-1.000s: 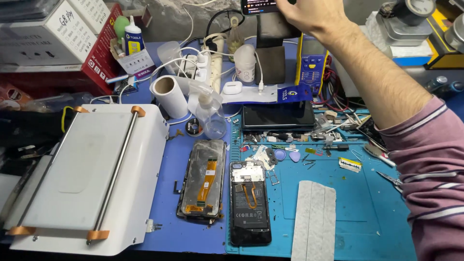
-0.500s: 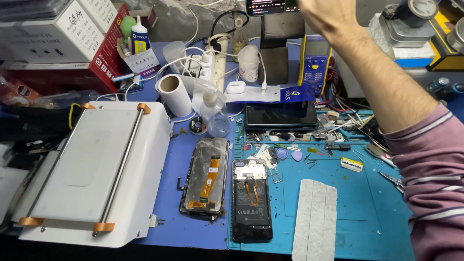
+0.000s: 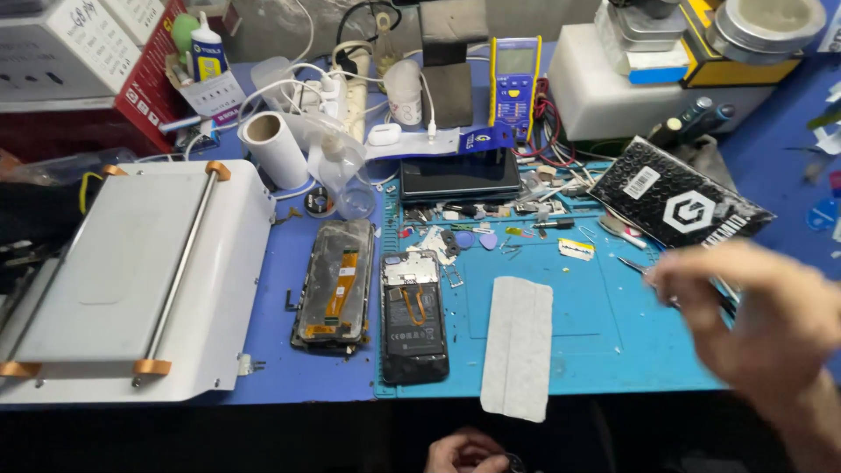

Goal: Cleaning a phone component with a small cloth on a repair workbench

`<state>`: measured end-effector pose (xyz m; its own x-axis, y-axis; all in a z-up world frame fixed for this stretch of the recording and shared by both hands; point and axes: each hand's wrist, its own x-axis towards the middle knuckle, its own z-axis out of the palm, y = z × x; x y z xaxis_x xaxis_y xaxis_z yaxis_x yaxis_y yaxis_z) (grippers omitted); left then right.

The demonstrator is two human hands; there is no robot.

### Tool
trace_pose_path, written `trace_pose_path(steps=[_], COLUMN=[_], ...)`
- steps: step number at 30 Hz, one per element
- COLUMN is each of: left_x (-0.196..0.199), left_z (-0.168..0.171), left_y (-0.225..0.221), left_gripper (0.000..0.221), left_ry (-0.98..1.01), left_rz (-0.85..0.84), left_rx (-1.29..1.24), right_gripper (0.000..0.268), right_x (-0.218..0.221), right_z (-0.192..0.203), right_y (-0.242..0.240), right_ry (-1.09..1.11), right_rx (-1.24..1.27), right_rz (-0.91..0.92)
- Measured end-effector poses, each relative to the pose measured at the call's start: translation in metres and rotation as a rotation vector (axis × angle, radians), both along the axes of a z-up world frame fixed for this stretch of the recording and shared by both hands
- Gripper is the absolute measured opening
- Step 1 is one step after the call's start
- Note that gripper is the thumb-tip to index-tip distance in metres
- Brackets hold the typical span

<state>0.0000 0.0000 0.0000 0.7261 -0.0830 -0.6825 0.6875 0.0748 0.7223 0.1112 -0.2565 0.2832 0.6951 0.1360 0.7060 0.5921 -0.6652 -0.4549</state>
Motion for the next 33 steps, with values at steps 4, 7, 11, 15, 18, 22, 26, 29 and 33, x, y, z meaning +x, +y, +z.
trace_pose_path(steps=[4,7,11,15,18,22,26,29,33], left_x=[0.002,-0.005,0.008,0.021,0.020,0.022,0.029,0.032,0.031], left_z=[0.150,0.182,0.196,0.204,0.206,0.209,0.206,0.206,0.202], left_y=[0.006,0.005,-0.001,-0.006,-0.004,-0.009,-0.011,-0.010,-0.014], left_gripper=[0.008,0.006,0.009,0.013,0.013,0.010,0.011,0.022,0.022], left_ry=[-0.081,-0.968,-1.312,-1.543,-1.554,-1.499,-1.516,-1.565,-1.563], left_rz=[-0.102,-0.137,-0.224,-0.174,-0.229,-0.228,-0.212,-0.280,-0.329], left_rx=[-0.151,-0.054,-0.006,0.204,0.236,0.182,0.299,0.390,0.387], right_gripper=[0.015,0.042,0.023,0.010,0.021,0.019,0.009,0.007,0.008], right_x=[-0.074,-0.105,-0.118,-0.115,-0.124,-0.112,-0.097,-0.101,-0.108], right_z=[-0.056,-0.079,-0.076,-0.070,-0.046,-0.069,-0.071,-0.069,-0.079], right_y=[0.011,0.024,0.053,0.055,0.047,0.038,0.035,0.032,0.033], right_ry=[0.022,0.268,0.147,-0.043,0.117,0.029,-0.166,-0.138,-0.086], right_rx=[-0.098,-0.010,0.208,0.165,-0.013,0.035,-0.092,-0.169,-0.221], right_rz=[0.258,0.496,0.400,0.209,0.279,0.313,0.343,0.346,0.347])
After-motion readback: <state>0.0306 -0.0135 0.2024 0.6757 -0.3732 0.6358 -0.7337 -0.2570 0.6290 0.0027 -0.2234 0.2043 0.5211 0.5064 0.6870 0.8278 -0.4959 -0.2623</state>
